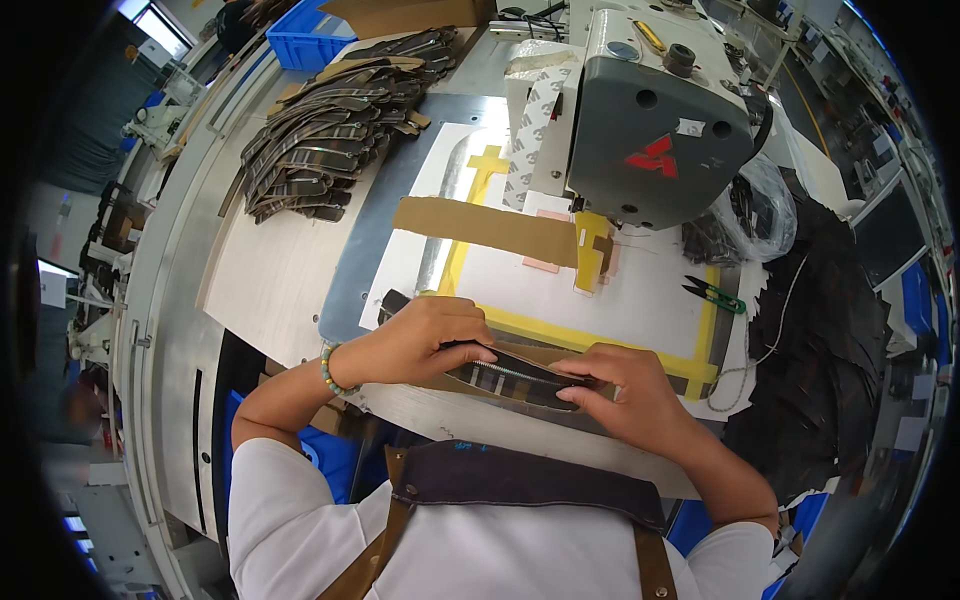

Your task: Using an industrial sewing machine to sew along the edges and attachments of leather belts.

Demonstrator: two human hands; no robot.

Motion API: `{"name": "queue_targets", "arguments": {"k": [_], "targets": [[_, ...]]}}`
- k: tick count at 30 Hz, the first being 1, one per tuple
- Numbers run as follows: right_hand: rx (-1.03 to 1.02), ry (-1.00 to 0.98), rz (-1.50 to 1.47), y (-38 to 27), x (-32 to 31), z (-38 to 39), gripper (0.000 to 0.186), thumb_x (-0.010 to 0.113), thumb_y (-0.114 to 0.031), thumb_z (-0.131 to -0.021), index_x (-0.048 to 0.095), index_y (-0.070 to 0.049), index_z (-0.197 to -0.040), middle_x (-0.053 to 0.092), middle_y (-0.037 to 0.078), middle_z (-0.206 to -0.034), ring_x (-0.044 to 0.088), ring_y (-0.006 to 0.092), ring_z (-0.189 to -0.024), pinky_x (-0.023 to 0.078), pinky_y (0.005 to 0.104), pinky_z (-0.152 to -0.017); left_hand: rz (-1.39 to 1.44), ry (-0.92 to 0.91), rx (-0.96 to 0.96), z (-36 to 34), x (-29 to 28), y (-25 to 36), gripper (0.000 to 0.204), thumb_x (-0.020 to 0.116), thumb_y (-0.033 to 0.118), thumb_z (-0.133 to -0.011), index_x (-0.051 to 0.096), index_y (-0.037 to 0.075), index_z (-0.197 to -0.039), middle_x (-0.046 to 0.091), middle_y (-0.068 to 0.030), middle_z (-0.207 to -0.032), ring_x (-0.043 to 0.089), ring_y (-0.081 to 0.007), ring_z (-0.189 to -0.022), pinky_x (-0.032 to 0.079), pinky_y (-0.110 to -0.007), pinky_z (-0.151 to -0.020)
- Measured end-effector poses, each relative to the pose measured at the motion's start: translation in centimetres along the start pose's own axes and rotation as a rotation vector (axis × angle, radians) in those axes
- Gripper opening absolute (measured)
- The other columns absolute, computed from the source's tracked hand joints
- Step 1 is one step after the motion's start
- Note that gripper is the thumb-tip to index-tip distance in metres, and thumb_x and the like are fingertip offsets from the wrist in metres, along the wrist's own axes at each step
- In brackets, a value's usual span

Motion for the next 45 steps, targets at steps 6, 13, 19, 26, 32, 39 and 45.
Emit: {"name": "queue_targets", "arguments": {"k": [6,13,19,26,32,39,45], "targets": [[0.119,-0.002,-0.228,2.2,1.1,-1.2,0.041,0.085,-0.007,-0.094,0.077,-0.004,-0.133,0.079,0.014,-0.106,0.073,0.0125,-0.094,0.061,0.029,-0.085,-0.052,0.091,0.026,-0.1,0.0,0.4,0.015,0.077,0.016,-0.098,0.073,0.002,-0.1,0.071,-0.0145,-0.091,0.069,-0.0371,-0.086,0.054,-0.047,-0.076],[0.112,-0.141,-0.135,1.4,3.2,-4.7,0.047,0.087,-0.01,-0.094,0.068,0.001,-0.136,0.079,0.011,-0.101,0.072,0.0111,-0.092,0.059,0.0299,-0.086,-0.024,0.119,0.046,-1.3,1.6,0.4,0.012,0.081,0.006,-0.093,0.075,0.001,-0.102,0.07,-0.0128,-0.091,0.068,-0.0343,-0.081,0.054,-0.043,-0.071],[-0.014,0.287,0.005,6.8,-5.8,-4.8,0.025,0.078,-0.018,-0.102,0.079,-0.002,-0.121,0.082,0.01,-0.107,0.075,0.0147,-0.094,0.058,0.0306,-0.081,-0.121,0.21,-0.24,-3.1,-5.7,-4.3,0.011,0.075,0.006,-0.101,0.078,-0.005,-0.102,0.074,-0.0146,-0.088,0.068,-0.0225,-0.077,0.053,-0.033,-0.074],[0.149,0.454,-0.161,15.7,-10.0,-4.0,0.023,0.065,-0.009,-0.109,0.076,0.001,-0.126,0.08,0.008,-0.113,0.077,0.0146,-0.101,0.06,0.0283,-0.082,-0.158,0.264,-0.204,-8.8,-7.0,-12.6,0.015,0.072,0.01,-0.105,0.078,-0.004,-0.107,0.077,-0.0098,-0.09,0.058,-0.0082,-0.077,0.052,-0.029,-0.075],[0.114,0.451,-0.119,15.6,-9.7,-4.0,0.021,0.066,-0.007,-0.108,0.075,0.001,-0.125,0.079,0.008,-0.112,0.076,0.0143,-0.101,0.061,0.0286,-0.08,-0.308,0.225,-0.186,-12.3,-2.5,-12.5,0.012,0.074,0.008,-0.102,0.078,-0.001,-0.109,0.074,-0.0169,-0.088,0.066,-0.0224,-0.077,0.054,-0.034,-0.076],[-0.387,0.513,0.498,9.3,-8.9,-3.2,0.024,0.074,-0.006,-0.097,0.079,-0.007,-0.12,0.076,0.007,-0.121,0.071,0.0253,-0.109,0.061,0.0377,-0.093,-0.699,0.349,0.08,-10.9,-1.0,-8.4,0.039,0.077,0.0,-0.094,0.075,0.007,-0.132,0.072,-0.0094,-0.14,0.067,-0.0343,-0.123,0.053,-0.044,-0.1],[-0.335,0.336,0.654,9.9,-6.2,-3.7,0.043,0.075,-0.016,-0.098,0.071,-0.003,-0.138,0.066,0.008,-0.149,0.057,0.0277,-0.14,0.049,0.0426,-0.117,-0.657,-0.034,0.127,-9.8,3.1,-6.5,0.063,0.08,0.018,-0.092,0.063,0.002,-0.151,0.057,-0.0112,-0.164,0.048,-0.0363,-0.154,0.042,-0.048,-0.121]]}}
Point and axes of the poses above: each hand's wrist, its own z-axis away from the middle knuckle, its own x-axis out of the palm, y = z × x, the point moved 9 cm from there along -z, towards the middle knuckle
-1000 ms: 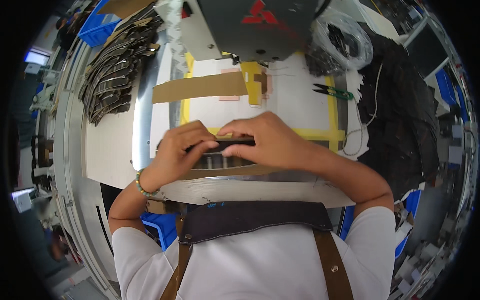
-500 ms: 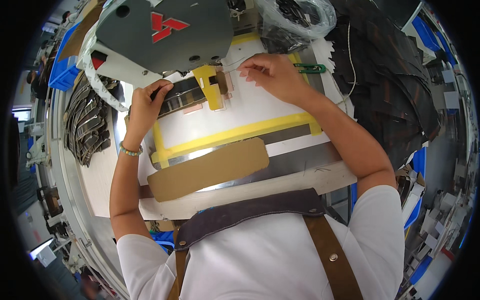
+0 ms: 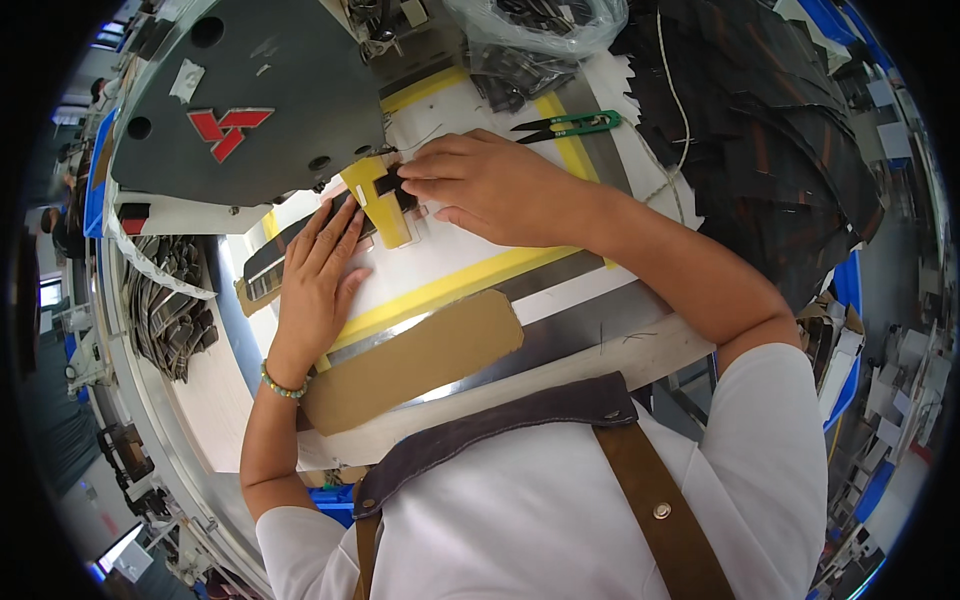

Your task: Using an industrial sewing machine to sew along the edges and attachments of leather belts.

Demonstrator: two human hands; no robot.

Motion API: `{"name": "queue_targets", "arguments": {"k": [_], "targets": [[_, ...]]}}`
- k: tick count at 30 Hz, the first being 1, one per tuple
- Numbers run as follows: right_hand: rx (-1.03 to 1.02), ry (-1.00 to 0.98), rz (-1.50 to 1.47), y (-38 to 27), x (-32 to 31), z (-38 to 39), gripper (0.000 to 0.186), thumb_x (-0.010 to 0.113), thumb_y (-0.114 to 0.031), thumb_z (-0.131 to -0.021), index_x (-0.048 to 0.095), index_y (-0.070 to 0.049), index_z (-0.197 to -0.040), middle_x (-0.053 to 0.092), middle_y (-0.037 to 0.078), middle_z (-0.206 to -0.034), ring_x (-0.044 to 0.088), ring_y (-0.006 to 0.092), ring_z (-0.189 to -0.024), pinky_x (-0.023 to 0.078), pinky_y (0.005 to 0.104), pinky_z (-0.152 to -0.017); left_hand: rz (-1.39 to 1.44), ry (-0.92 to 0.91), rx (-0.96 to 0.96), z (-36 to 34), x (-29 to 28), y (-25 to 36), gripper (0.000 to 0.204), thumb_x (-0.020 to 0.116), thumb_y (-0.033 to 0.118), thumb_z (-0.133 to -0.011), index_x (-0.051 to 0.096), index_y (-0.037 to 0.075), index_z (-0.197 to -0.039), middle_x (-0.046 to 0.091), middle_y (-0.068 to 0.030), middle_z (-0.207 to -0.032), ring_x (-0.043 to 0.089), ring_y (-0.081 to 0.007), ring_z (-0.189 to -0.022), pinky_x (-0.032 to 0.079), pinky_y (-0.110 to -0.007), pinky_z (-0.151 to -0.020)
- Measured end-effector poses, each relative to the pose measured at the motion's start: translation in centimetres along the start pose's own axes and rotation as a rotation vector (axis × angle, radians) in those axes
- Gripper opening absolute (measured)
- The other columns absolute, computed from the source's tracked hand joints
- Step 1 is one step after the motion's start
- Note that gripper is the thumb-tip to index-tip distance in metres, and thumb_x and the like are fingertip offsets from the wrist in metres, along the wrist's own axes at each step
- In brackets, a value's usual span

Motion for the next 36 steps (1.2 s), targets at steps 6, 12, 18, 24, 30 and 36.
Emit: {"name": "queue_targets", "arguments": {"k": [6,12,18,24,30,36], "targets": [[-0.004,-0.1,0.072,-0.2,1.1,0.2,0.047,0.07,-0.028,-0.104,0.068,-0.002,-0.144,0.06,0.01,-0.158,0.05,0.0276,-0.151,0.04,0.0447,-0.126,0.025,-0.087,-0.043,0.0,0.9,-0.3,0.065,0.069,0.027,-0.102,0.054,0.006,-0.161,0.047,-0.0127,-0.172,0.036,-0.0379,-0.162,0.031,-0.053,-0.128],[0.012,-0.124,0.111,0.0,1.7,0.3,0.048,0.067,-0.029,-0.106,0.065,-0.004,-0.147,0.057,0.011,-0.162,0.047,0.0279,-0.154,0.037,0.0461,-0.128,0.124,-0.09,0.0,-0.1,1.3,-1.2,0.062,0.069,0.026,-0.102,0.055,0.008,-0.16,0.045,-0.011,-0.173,0.032,-0.0375,-0.164,0.03,-0.054,-0.128],[0.014,-0.171,0.188,-0.3,2.4,0.5,0.053,0.071,-0.029,-0.103,0.064,-0.008,-0.151,0.051,0.008,-0.167,0.042,0.0269,-0.157,0.035,0.0469,-0.13,-0.028,-0.086,-0.039,0.0,0.6,-0.5,0.065,0.074,0.023,-0.098,0.057,0.011,-0.159,0.046,-0.0114,-0.172,0.036,-0.0349,-0.161,0.034,-0.052,-0.126],[0.042,-0.163,0.087,-0.1,1.9,0.4,0.054,0.074,-0.029,-0.1,0.064,-0.007,-0.149,0.052,0.008,-0.166,0.042,0.0258,-0.157,0.037,0.0466,-0.129,0.007,-0.122,-0.062,0.3,1.5,-0.3,0.072,0.077,0.021,-0.095,0.052,0.005,-0.162,0.041,-0.0136,-0.175,0.039,-0.0374,-0.16,0.037,-0.049,-0.127],[0.031,-0.146,0.11,-0.2,1.8,0.4,0.059,0.074,-0.031,-0.1,0.062,-0.002,-0.15,0.051,0.008,-0.167,0.043,0.0261,-0.157,0.037,0.0469,-0.128,0.105,-0.147,-0.06,-0.1,1.8,0.5,0.079,0.073,0.023,-0.098,0.042,-0.006,-0.165,0.035,-0.0206,-0.176,0.031,-0.0397,-0.164,0.029,-0.051,-0.134],[0.049,-0.146,0.132,-0.1,2.2,0.6,0.062,0.074,-0.032,-0.1,0.06,-0.003,-0.153,0.05,0.009,-0.167,0.043,0.0258,-0.157,0.036,0.0466,-0.129,0.08,-0.099,-0.117,-0.3,1.7,0.0,0.083,0.074,0.032,-0.098,0.041,-0.005,-0.166,0.037,-0.0209,-0.176,0.033,-0.0424,-0.163,0.03,-0.052,-0.132]]}}
Point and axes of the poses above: each hand's wrist, its own z-axis away from the middle knuckle, its own x-axis out of the palm, y = z × x, the point moved 9 cm from there along -z, towards the middle knuckle
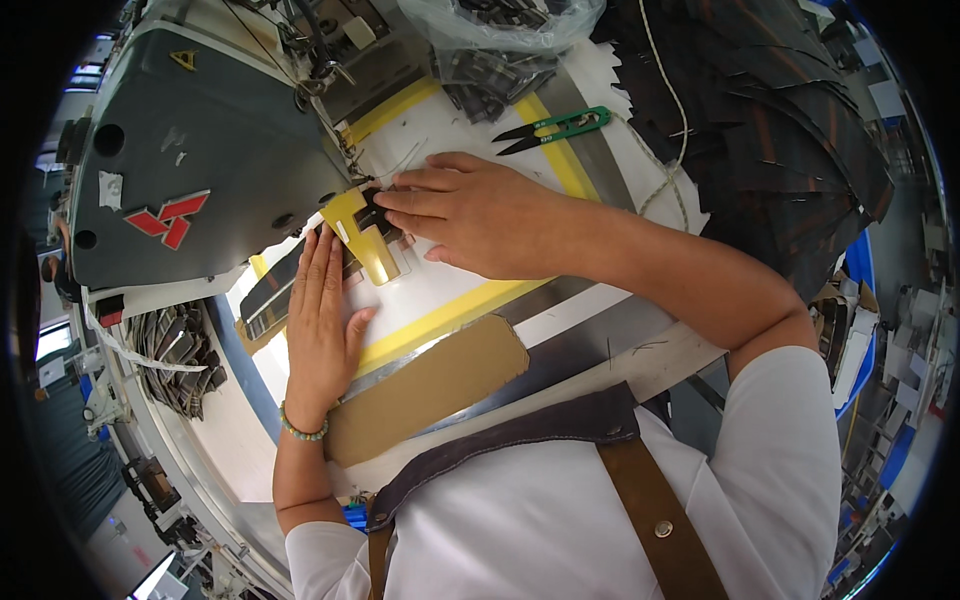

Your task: Using an industrial sewing machine to sew along the edges and attachments of leather belts.

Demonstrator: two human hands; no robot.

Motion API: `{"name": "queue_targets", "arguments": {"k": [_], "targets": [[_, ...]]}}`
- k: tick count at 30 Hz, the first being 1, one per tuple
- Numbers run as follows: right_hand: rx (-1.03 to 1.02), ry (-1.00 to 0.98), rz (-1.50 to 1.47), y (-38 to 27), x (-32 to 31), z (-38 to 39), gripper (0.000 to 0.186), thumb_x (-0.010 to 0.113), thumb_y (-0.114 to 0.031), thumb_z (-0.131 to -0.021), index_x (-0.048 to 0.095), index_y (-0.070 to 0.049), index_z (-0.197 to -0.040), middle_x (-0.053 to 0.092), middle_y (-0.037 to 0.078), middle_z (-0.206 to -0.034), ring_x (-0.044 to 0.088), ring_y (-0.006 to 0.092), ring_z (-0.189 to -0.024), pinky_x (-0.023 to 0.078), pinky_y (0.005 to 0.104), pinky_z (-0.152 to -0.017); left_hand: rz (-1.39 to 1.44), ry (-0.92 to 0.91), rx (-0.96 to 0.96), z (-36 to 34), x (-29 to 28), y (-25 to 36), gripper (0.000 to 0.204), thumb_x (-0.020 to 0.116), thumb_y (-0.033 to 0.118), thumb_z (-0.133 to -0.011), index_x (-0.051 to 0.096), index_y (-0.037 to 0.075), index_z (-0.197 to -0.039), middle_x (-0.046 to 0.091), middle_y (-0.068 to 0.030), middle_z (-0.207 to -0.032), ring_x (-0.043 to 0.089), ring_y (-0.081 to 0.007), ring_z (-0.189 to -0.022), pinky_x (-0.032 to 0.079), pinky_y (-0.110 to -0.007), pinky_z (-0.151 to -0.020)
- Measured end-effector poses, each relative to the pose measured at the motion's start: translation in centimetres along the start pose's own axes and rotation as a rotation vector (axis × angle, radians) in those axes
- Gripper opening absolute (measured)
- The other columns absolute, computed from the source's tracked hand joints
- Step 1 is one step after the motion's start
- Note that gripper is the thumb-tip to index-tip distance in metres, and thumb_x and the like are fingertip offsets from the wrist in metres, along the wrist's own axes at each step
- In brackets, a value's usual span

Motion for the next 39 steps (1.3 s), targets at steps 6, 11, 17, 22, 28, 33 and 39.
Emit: {"name": "queue_targets", "arguments": {"k": [6,11,17,22,28,33,39], "targets": [[0.011,-0.013,-0.013,0.1,-0.1,-0.2,0.066,0.075,-0.033,-0.1,0.057,-0.003,-0.156,0.051,0.009,-0.167,0.043,0.0254,-0.157,0.035,0.0464,-0.13,0.011,-0.019,0.06,-0.1,-0.1,-0.1,0.084,0.076,0.034,-0.098,0.042,-0.003,-0.165,0.04,-0.0205,-0.174,0.035,-0.0447,-0.161,0.032,-0.053,-0.131],[0.02,0.013,-0.015,0.1,0.1,-0.1,0.064,0.074,-0.033,-0.1,0.058,-0.003,-0.154,0.053,0.009,-0.165,0.044,0.0257,-0.156,0.035,0.0474,-0.13,0.058,0.028,0.035,0.1,0.1,-0.3,0.083,0.077,0.033,-0.097,0.044,-0.003,-0.164,0.041,-0.0206,-0.174,0.036,-0.0455,-0.16,0.033,-0.053,-0.13],[0.035,0.017,-0.057,0.1,-0.1,-0.3,0.062,0.073,-0.032,-0.101,0.058,-0.003,-0.153,0.053,0.01,-0.164,0.044,0.0261,-0.156,0.034,0.05,-0.13,0.047,0.028,0.033,-0.1,0.1,-0.2,0.081,0.077,0.031,-0.097,0.045,-0.003,-0.163,0.041,-0.0202,-0.173,0.036,-0.045,-0.159,0.032,-0.054,-0.128],[0.032,0.035,0.012,-0.2,0.4,0.0,0.059,0.073,-0.032,-0.101,0.061,-0.003,-0.151,0.051,0.009,-0.166,0.042,0.0259,-0.157,0.033,0.05,-0.131,0.005,0.016,0.012,0.0,0.4,0.0,0.081,0.077,0.031,-0.096,0.046,-0.002,-0.163,0.04,-0.0195,-0.174,0.036,-0.0439,-0.159,0.032,-0.054,-0.128],[-0.014,0.0,-0.012,0.3,0.0,0.2,0.055,0.074,-0.032,-0.101,0.065,-0.005,-0.148,0.054,0.01,-0.164,0.044,0.0256,-0.157,0.036,0.0482,-0.131,-0.016,0.006,0.006,-0.1,0.2,-0.1,0.08,0.077,0.031,-0.096,0.047,-0.002,-0.163,0.042,-0.0188,-0.173,0.037,-0.044,-0.159,0.033,-0.053,-0.128],[-0.01,0.003,-0.042,0.2,-0.5,-0.1,0.053,0.076,-0.031,-0.099,0.067,-0.004,-0.144,0.057,0.01,-0.161,0.047,0.0259,-0.154,0.037,0.0479,-0.13,-0.003,0.013,0.021,-0.1,0.1,-0.1,0.081,0.078,0.029,-0.096,0.047,-0.002,-0.163,0.043,-0.0178,-0.173,0.039,-0.0448,-0.157,0.035,-0.052,-0.127],[-0.007,0.016,-0.103,0.3,-0.6,-0.1,0.054,0.078,-0.03,-0.098,0.066,-0.005,-0.144,0.054,0.012,-0.163,0.046,0.0276,-0.154,0.037,0.0496,-0.13,0.011,0.011,0.02,-0.1,0.2,0.0,0.081,0.079,0.028,-0.095,0.047,-0.002,-0.163,0.043,-0.0197,-0.172,0.04,-0.0453,-0.156,0.035,-0.053,-0.127]]}}
Point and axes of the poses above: each hand's wrist, its own z-axis away from the middle knuckle, its own x-axis out of the palm, y = z × x, the point moved 9 cm from there along -z, towards the middle knuckle
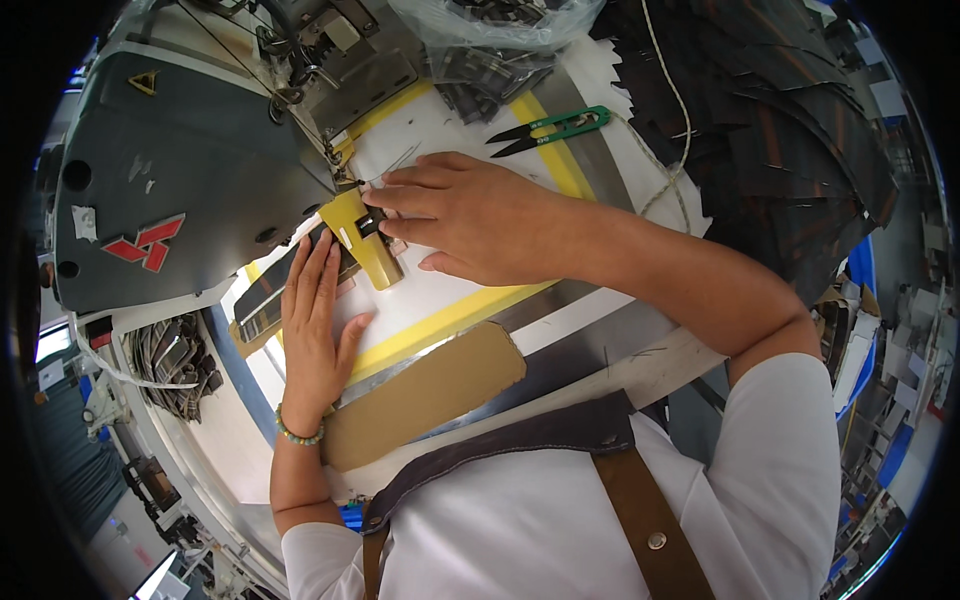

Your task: Using an industrial sewing machine to sew along the edges and attachments of leather belts.

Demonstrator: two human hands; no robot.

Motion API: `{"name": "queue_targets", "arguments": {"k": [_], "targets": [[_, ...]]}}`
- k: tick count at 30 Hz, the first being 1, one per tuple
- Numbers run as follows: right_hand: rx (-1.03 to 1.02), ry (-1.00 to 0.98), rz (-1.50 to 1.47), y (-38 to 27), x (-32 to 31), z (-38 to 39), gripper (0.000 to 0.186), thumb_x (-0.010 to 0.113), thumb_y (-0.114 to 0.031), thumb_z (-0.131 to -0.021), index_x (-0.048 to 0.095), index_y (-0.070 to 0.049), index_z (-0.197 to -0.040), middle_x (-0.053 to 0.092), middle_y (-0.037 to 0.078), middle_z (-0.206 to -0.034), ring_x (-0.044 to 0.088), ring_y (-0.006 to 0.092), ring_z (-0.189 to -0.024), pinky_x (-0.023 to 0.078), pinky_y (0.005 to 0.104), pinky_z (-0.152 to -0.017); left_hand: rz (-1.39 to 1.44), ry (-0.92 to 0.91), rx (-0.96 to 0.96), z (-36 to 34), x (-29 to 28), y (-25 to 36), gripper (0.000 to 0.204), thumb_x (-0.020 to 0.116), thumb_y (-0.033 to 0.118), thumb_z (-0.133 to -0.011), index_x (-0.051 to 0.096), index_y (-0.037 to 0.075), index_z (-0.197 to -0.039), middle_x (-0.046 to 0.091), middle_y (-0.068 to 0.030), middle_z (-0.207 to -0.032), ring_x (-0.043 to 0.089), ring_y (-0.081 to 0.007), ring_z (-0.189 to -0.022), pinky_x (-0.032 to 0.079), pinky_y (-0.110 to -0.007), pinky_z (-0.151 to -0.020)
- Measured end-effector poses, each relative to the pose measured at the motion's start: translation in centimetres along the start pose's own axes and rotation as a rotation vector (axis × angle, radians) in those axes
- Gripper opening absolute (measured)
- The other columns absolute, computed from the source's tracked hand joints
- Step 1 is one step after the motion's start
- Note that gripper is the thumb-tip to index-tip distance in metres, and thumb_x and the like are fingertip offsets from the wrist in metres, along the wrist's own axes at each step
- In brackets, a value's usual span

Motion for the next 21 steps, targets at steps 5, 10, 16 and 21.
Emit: {"name": "queue_targets", "arguments": {"k": [5,10,16,21], "targets": [[-0.022,0.04,-0.038,0.4,-0.4,0.2,0.048,0.074,-0.032,-0.101,0.069,-0.005,-0.141,0.058,0.014,-0.16,0.047,0.0276,-0.154,0.035,0.0468,-0.129,0.057,0.067,-0.066,0.0,-0.4,-0.1,0.082,0.081,0.03,-0.093,0.048,0.0,-0.163,0.044,-0.0214,-0.17,0.04,-0.0449,-0.156,0.035,-0.055,-0.126],[-0.02,0.015,-0.035,0.5,-0.3,0.1,0.049,0.074,-0.032,-0.101,0.069,-0.006,-0.142,0.056,0.014,-0.162,0.047,0.028,-0.154,0.036,0.0475,-0.129,0.006,0.046,-0.043,0.2,-0.4,-0.4,0.079,0.079,0.03,-0.095,0.05,0.001,-0.162,0.047,-0.0211,-0.169,0.038,-0.0458,-0.159,0.033,-0.055,-0.129],[-0.016,0.013,-0.026,0.2,-0.2,0.2,0.05,0.074,-0.032,-0.102,0.068,-0.006,-0.145,0.054,0.012,-0.164,0.046,0.0273,-0.155,0.035,0.0482,-0.13,0.114,0.059,-0.031,0.6,-0.5,-0.9,0.082,0.084,0.028,-0.091,0.05,0.0,-0.161,0.049,-0.0205,-0.167,0.042,-0.0472,-0.156,0.032,-0.055,-0.13],[-0.013,-0.001,-0.007,0.1,0.0,0.3,0.051,0.072,-0.034,-0.103,0.067,-0.007,-0.146,0.053,0.011,-0.165,0.043,0.0264,-0.157,0.033,0.0483,-0.132,0.154,0.039,-0.044,0.6,-0.5,-0.9,0.083,0.084,0.023,-0.09,0.049,-0.002,-0.162,0.048,-0.0204,-0.168,0.041,-0.047,-0.157,0.031,-0.055,-0.131]]}}
Point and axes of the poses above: each hand's wrist, its own z-axis away from the middle knuckle, its own x-axis out of the palm, y = z × x, the point moved 9 cm from there along -z, towards the middle knuckle
